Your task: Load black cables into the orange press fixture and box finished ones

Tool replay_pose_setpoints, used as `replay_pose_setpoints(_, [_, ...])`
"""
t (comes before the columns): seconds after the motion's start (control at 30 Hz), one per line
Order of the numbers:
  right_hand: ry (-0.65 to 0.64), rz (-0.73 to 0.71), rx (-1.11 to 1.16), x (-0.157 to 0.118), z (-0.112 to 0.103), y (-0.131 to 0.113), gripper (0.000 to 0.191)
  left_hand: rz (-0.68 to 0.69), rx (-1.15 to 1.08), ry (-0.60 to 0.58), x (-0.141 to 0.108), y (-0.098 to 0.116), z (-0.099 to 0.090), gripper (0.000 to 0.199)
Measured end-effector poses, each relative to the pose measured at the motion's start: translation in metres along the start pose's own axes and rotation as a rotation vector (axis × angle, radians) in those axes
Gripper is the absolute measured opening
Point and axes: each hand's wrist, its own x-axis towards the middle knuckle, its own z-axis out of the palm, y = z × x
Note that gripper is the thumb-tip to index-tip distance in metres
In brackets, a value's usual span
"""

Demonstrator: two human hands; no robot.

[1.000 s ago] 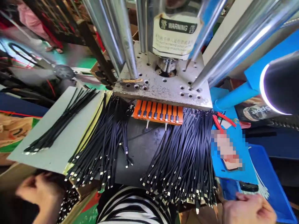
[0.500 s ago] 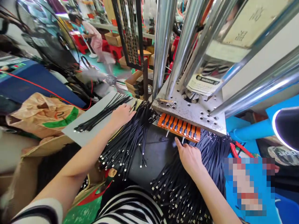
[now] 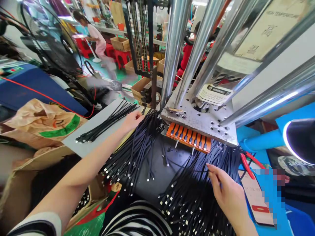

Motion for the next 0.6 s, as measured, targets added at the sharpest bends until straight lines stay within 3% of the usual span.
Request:
replay_pose_setpoints(0.1, [0.334, 0.194, 0.208, 0.003, -0.013, -0.026, 0.014, 0.152, -0.212, 0.002, -0.014, 0.026, -0.019, 0.019])
replay_pose_setpoints(0.17, [0.487, 0.219, 0.356, 0.012, -0.015, -0.044, 0.009, 0.283, -0.436, -0.032, -0.028, 0.053, -0.032, 0.024])
replay_pose_setpoints(0.27, [0.471, 0.140, 0.495, 0.034, -0.011, -0.070, 0.015, 0.427, -0.635, -0.121, -0.052, 0.096, -0.049, 0.027])
replay_pose_setpoints(0.4, [0.422, -0.085, 0.648, 0.069, -0.005, -0.100, 0.046, 0.538, -0.683, -0.230, -0.074, 0.142, -0.061, 0.023])
replay_pose_setpoints(0.6, [0.351, -0.189, 0.758, 0.097, 0.004, -0.110, 0.056, 0.634, -0.756, -0.415, -0.074, 0.178, -0.061, 0.023])
